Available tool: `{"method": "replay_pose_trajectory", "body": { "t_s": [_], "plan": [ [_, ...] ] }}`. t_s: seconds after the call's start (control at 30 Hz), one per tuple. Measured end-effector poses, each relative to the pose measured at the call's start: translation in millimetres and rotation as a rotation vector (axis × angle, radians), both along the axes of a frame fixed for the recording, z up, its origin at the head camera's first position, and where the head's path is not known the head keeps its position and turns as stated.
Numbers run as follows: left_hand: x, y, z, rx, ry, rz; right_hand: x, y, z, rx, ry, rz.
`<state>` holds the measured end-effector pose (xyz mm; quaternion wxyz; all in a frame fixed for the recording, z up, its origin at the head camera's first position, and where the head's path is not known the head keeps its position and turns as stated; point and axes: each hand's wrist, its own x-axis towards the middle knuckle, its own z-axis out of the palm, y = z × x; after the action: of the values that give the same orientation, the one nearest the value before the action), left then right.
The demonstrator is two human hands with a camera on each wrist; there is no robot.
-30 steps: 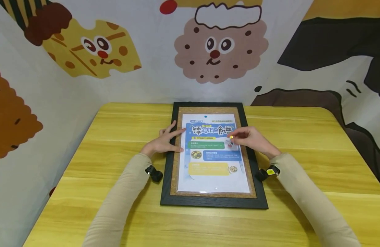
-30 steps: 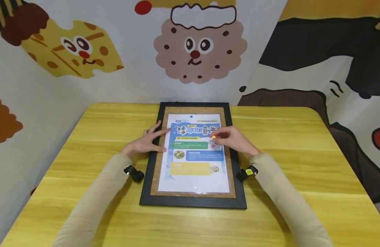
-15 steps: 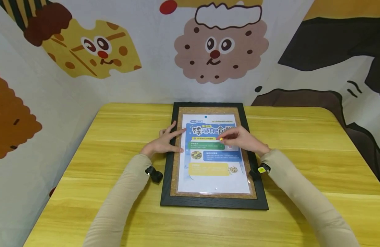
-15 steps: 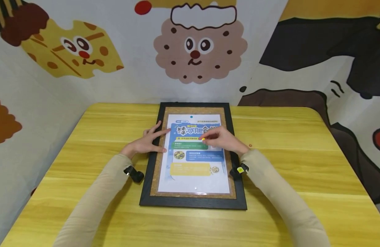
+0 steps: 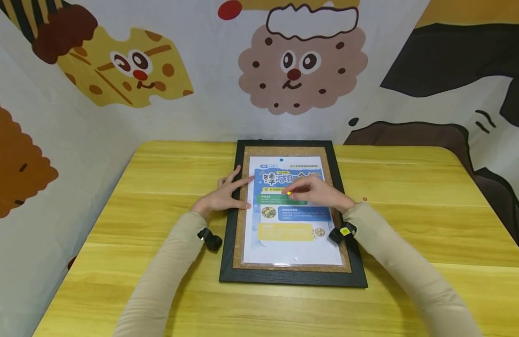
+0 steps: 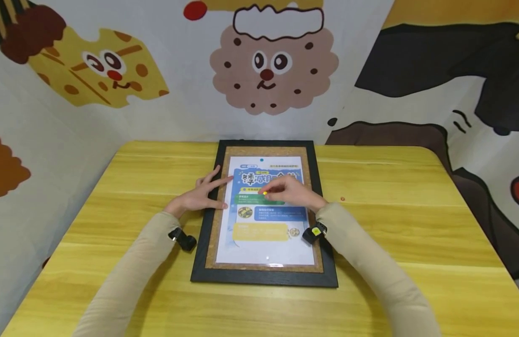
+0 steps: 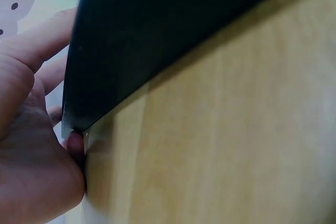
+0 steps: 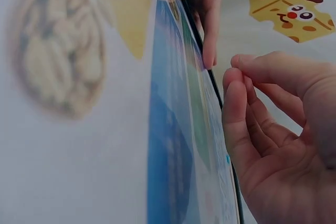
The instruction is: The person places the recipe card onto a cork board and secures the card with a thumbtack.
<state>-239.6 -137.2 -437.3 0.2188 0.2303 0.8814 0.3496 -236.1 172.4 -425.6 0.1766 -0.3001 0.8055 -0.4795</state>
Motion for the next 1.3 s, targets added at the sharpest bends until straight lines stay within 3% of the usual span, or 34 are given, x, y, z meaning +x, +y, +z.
{"method": "replay_pose_trajectory", "body": {
  "t_s": [0.27,0.5,0.83,1.3],
  "plan": [
    [1.7,-0.1,-0.1,0.013,-0.015,0.014,-1.9,-19,0.4,-0.002,0.029,0.019],
    [0.1,-2.2,-3.5,0.024,-0.029,0.021,-3.1,-37,1.8,-0.006,0.004,0.013],
    [-1.3,-4.5,-4.7,0.025,-0.030,0.011,-7.3,-60,0.9,0.028,0.063,0.081],
    [-2.6,-6.9,-3.9,0.050,-0.036,-0.004,-11.1,-81,-5.0,0.090,0.130,0.094]
  ]
}}
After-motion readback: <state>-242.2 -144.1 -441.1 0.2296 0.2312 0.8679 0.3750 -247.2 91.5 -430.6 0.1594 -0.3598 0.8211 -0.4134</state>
